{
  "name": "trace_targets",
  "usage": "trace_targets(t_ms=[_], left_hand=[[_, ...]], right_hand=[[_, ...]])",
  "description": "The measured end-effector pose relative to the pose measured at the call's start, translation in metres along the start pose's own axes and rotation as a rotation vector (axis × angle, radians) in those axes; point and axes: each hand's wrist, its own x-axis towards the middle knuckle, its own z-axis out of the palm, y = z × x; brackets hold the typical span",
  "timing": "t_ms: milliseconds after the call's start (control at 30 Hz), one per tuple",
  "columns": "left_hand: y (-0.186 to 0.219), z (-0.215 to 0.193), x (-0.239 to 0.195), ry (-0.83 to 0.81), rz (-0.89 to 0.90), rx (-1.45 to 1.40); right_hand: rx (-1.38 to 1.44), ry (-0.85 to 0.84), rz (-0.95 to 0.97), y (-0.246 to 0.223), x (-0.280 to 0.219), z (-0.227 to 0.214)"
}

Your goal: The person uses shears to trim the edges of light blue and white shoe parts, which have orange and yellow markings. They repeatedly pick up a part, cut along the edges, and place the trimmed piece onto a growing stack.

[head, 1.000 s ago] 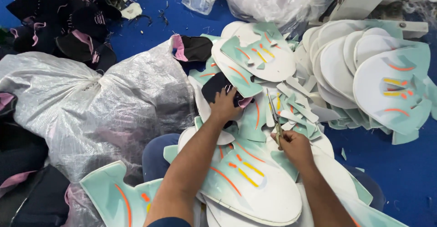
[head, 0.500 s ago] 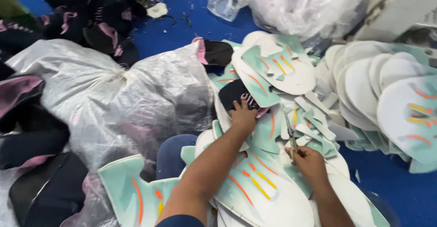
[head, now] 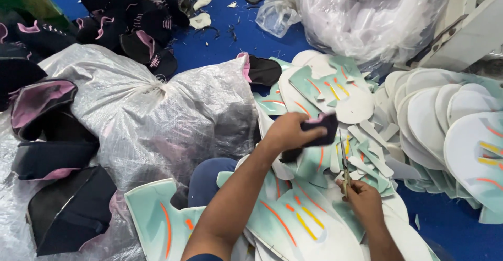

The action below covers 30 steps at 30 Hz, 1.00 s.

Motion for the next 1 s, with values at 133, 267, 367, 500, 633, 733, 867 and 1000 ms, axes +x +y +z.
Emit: trace_targets(t_ms=[133, 267, 367, 500, 633, 733, 867, 1000], left_hand=[[-0.029, 0.005, 0.021, 0.224, 0.077, -0.213], [-0.053, 0.011, 0.044, 0.445, 0.079, -0.538], [-0.073, 0.012, 0.065, 0.822, 0.242, -0.883], [-0.068, -0.004, 0.063, 1.131, 0.338, -1.269], [-0.091, 0.041, 0.092, 1.13, 0.296, -1.0], [-0.076, 0.062, 0.089, 0.657, -0.168, -1.229], [-0.083, 0.1, 0.088, 0.342, -0.222, -0.816], [-0.094, 0.119, 0.075, 0.086, -0.212, -0.502]], right_hand=[[-0.092, 0.011, 0.049, -0.006, -0.002, -0.001], [-0.132, 0.011, 0.09, 0.001, 0.004, 0.001], [-0.127, 0.019, 0.063, 0.007, 0.007, 0.002], [-0.17, 0.017, 0.098, -0.012, -0.003, 0.002], [-0.173, 0.002, 0.065, 0.001, 0.006, 0.004], [-0.139, 0.015, 0.081, 0.008, 0.009, 0.003], [-0.099, 0.005, 0.063, 0.01, 0.009, 0.003], [-0.121, 0.009, 0.089, 0.002, 0.005, 0.005]])
